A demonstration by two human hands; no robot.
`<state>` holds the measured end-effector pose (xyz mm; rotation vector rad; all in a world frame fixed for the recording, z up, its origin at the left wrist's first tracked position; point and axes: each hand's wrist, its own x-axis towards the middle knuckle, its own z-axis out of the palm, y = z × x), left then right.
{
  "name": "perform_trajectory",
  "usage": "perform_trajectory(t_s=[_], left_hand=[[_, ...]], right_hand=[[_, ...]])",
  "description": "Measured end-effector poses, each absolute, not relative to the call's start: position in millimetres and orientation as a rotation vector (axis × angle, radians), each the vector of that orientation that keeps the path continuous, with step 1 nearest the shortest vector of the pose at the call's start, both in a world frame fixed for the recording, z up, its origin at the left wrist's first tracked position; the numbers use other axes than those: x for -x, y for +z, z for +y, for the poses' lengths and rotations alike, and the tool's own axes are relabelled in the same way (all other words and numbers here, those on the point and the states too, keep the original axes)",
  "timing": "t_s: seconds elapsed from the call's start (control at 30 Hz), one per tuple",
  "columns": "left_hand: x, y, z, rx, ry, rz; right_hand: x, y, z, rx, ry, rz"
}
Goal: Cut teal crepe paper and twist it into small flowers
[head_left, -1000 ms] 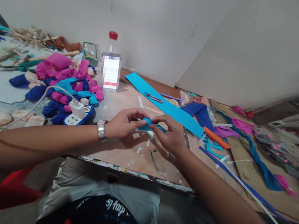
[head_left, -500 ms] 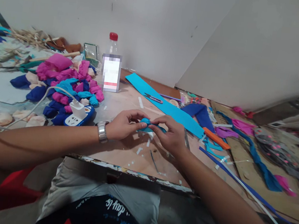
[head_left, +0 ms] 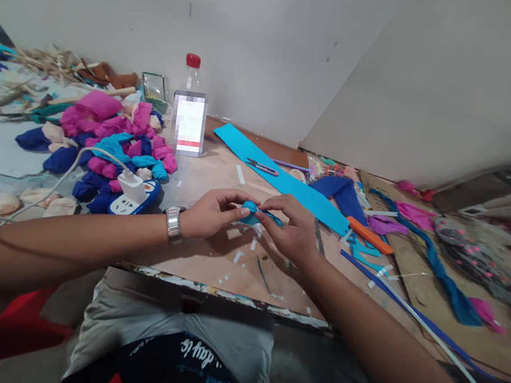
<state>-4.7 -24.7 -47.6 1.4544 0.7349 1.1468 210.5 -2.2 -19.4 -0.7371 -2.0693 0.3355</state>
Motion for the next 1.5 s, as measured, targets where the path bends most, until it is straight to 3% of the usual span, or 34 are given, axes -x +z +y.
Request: perform_trajectory(t_s=[1.13, 1.5], left_hand=[[1.8, -47.5, -32.4, -1.703, 1.068, 0.683], [-1.7, -46.2, -33.5, -1.614, 1.03, 0.695]], right_hand=[[-211.1, -24.6, 2.5, 0.773, 0.528, -2.091], [-213.4, -26.7, 4.4, 0.55, 0.421, -2.268]])
